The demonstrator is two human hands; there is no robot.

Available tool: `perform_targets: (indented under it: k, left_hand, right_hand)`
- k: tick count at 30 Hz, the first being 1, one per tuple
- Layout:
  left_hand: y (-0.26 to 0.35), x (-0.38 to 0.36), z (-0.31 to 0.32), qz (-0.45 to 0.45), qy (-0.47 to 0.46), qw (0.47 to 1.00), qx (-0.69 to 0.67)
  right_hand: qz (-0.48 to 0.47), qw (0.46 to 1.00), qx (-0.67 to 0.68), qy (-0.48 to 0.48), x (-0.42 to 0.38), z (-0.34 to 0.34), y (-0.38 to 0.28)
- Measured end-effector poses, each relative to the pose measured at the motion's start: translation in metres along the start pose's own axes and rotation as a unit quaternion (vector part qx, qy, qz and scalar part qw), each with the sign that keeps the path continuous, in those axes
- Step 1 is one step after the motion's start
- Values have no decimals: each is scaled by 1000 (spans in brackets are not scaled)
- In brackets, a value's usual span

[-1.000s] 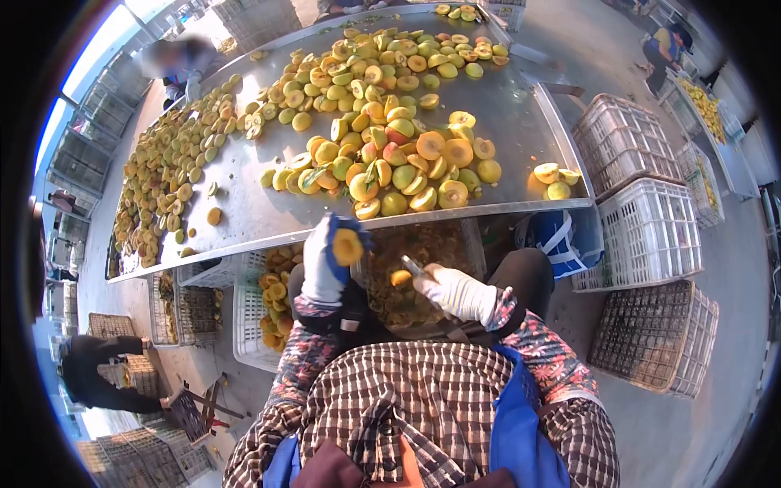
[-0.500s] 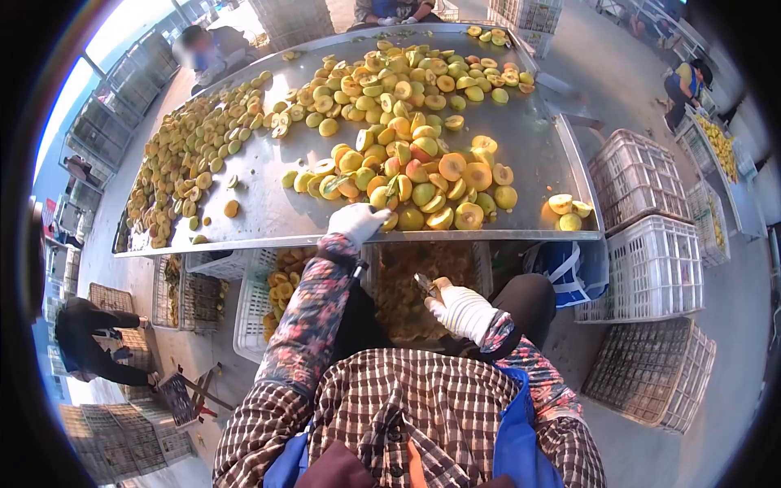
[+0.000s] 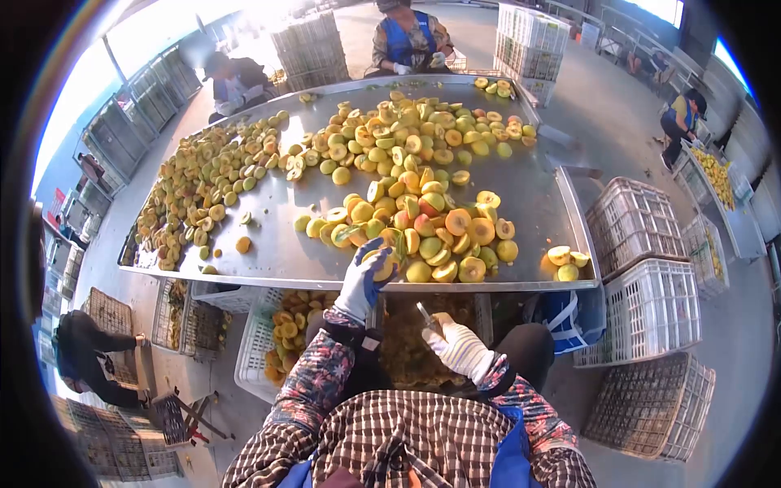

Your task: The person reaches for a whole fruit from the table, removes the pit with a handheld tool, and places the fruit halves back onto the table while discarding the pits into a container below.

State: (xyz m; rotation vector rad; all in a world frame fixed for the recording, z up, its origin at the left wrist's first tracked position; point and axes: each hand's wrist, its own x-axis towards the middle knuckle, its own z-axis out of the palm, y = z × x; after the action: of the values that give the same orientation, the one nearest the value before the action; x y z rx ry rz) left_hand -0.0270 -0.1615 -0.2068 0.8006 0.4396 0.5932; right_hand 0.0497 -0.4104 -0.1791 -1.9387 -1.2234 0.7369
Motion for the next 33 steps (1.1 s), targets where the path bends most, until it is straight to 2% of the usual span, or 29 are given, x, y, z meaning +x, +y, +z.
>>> perform_targets:
  k: [1, 2, 4, 5, 6, 8, 9, 12, 14, 16, 18, 20, 23, 24, 26, 27, 28, 30, 32, 33]
  left_hand:
    - [-1, -8, 12, 0, -1, 997, -78]
    - [1, -17, 15, -5, 3, 997, -80]
    - [0, -28, 23, -89, -16, 981, -171]
    - [-16, -27, 19, 112, -87, 984, 112]
    - [-29, -28, 12, 106, -86, 985, 108]
    - [-10, -46, 38, -13, -50, 997, -56]
    - [-13, -45, 38, -36, -43, 997, -44]
    - [-18, -52, 41, -8, -30, 999, 18]
    - [-16, -58, 47, -18, -10, 1000, 4]
    - [-18, -60, 45, 57, -2, 992, 117]
    - [-18, -61, 44, 50, 6, 989, 142]
    - [-13, -65, 49, 43, 16, 985, 167]
    - [-8, -70, 51, 45, 9, 985, 166]
    - [-7, -71, 49, 59, 6, 977, 207]
    - [-7, -70, 50, 70, 1, 965, 251]
    - [-7, -71, 51, 101, 4, 965, 242]
    - [-9, -72, 51, 129, 6, 964, 234]
    - [-10, -68, 47, 108, 13, 971, 211]
    - [-4, -66, 46, 76, -18, 979, 188]
    - [-2, -68, 47, 64, 0, 972, 225]
  right_hand:
    - [-13, 998, 66, 7, 5, -4, -10]
    - [-22, 991, 134, 14, 9, -5, -16]
    - [-91, 988, 94, 77, 20, -3, -23]
    - [-84, 992, 44, 85, 25, -5, -28]
    - [-77, 993, -7, 92, 28, -6, -35]
    - [-76, 983, -111, 128, 32, -5, -46]
    - [-57, 978, -153, 127, 33, -4, -51]
    - [-21, 968, -230, 97, 34, 2, -51]
    - [-45, 959, -262, 97, 32, 7, -48]
    - [4, 959, -273, 76, 36, 18, -34]
    - [14, 955, -292, 57, 33, 20, -32]
    - [-50, 943, -323, 54, 30, 18, -33]
    - [-29, 956, -290, 31, 29, 17, -39]
    - [-25, 957, -288, 32, 29, 17, -43]
    - [13, 979, -203, -15, 28, 17, -50]
    - [-30, 988, -148, 12, 30, 30, -30]
    - [-24, 990, -142, 13, 27, 30, -33]
    - [-21, 995, -99, -2, 30, 24, -39]
    - [-57, 997, -44, -7, 36, 22, -27]
    - [-80, 997, 3, -7, 38, 22, -23]
